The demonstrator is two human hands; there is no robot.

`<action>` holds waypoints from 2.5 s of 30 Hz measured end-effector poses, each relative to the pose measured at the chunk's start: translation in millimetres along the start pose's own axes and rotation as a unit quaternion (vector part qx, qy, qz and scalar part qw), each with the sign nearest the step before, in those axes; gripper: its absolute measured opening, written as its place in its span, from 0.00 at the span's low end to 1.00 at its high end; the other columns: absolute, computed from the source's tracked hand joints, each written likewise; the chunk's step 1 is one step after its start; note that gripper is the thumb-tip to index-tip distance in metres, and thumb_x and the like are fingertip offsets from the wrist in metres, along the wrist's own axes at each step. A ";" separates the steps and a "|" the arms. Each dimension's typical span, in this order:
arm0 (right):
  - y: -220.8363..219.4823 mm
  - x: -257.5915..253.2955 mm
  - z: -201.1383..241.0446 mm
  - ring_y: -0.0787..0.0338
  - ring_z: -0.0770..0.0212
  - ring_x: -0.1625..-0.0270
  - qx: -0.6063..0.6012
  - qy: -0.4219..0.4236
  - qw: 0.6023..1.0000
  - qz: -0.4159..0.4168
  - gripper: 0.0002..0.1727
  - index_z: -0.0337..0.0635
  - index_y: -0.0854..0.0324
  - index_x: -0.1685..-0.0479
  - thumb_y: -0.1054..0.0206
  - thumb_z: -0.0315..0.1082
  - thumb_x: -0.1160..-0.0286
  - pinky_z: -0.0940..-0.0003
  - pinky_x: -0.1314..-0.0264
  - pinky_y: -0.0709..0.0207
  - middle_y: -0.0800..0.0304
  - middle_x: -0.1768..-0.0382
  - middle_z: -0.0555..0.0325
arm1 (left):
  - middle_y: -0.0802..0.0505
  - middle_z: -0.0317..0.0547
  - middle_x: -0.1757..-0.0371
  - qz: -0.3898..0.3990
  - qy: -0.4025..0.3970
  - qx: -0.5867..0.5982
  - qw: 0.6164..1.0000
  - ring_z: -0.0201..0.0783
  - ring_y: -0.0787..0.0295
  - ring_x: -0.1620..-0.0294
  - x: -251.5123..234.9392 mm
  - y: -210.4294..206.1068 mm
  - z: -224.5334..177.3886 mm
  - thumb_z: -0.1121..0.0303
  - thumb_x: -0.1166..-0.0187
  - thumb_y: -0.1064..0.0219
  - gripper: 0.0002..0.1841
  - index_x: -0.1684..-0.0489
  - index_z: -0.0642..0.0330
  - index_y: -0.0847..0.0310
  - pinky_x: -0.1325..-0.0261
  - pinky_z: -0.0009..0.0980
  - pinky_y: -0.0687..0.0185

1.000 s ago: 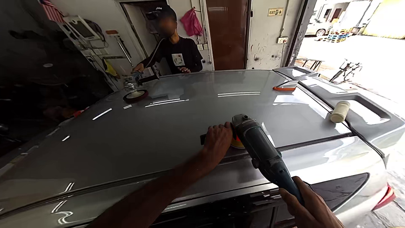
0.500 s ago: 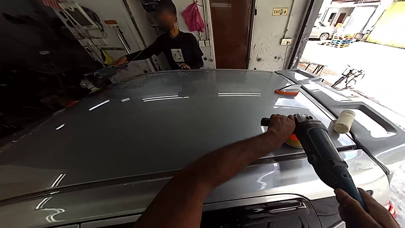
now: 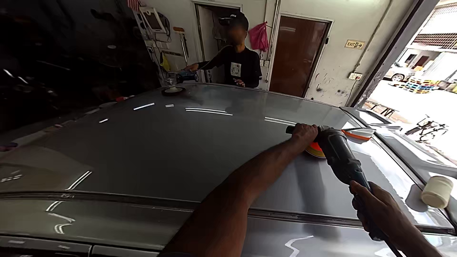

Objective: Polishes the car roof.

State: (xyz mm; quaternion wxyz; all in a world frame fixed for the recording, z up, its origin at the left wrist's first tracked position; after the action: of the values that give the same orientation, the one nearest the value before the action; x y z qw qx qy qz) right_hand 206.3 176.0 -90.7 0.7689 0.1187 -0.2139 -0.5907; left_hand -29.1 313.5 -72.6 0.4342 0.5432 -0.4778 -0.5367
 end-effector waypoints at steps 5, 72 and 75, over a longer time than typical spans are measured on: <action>-63.1 -25.5 51.1 0.18 0.58 0.88 0.023 -0.002 0.997 0.073 0.21 0.40 0.26 0.46 0.48 0.51 0.06 0.64 0.86 0.17 0.20 0.79 0.51 | 0.09 0.63 0.51 -0.014 0.059 -0.047 0.997 0.62 0.09 0.46 25.1 11.1 96.6 0.78 0.12 0.49 0.14 0.34 0.67 0.25 0.45 0.55 0.17; -83.2 108.0 13.4 0.14 0.58 0.78 0.099 0.118 0.961 0.228 0.26 0.47 0.31 0.39 0.46 0.60 0.13 0.58 0.73 0.15 0.19 0.70 0.55 | 0.10 0.61 0.43 0.042 0.181 -0.094 0.978 0.60 0.10 0.42 255.5 43.7 106.4 0.59 0.11 0.40 0.21 0.30 0.67 0.26 0.41 0.53 0.16; -38.1 117.8 -22.5 0.14 0.59 0.81 0.065 0.087 0.979 0.174 0.26 0.49 0.30 0.39 0.46 0.62 0.14 0.59 0.78 0.15 0.18 0.73 0.57 | 0.10 0.60 0.41 0.053 0.126 -0.093 0.986 0.59 0.10 0.42 219.0 35.3 49.1 0.59 0.11 0.40 0.22 0.27 0.66 0.28 0.40 0.52 0.16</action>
State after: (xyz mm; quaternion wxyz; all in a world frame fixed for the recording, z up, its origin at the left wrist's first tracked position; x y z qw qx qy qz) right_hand 209.0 51.0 -104.9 0.8663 0.1798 -0.2016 -0.4202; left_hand -87.2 94.0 -76.9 0.5674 0.5376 -0.3959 -0.4819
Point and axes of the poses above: each hand's wrist, its own x-axis away from the middle knuckle, its own y-axis out of the back of the hand, z = x × y, the point moved 3 cm from there along -x, towards the middle knuckle
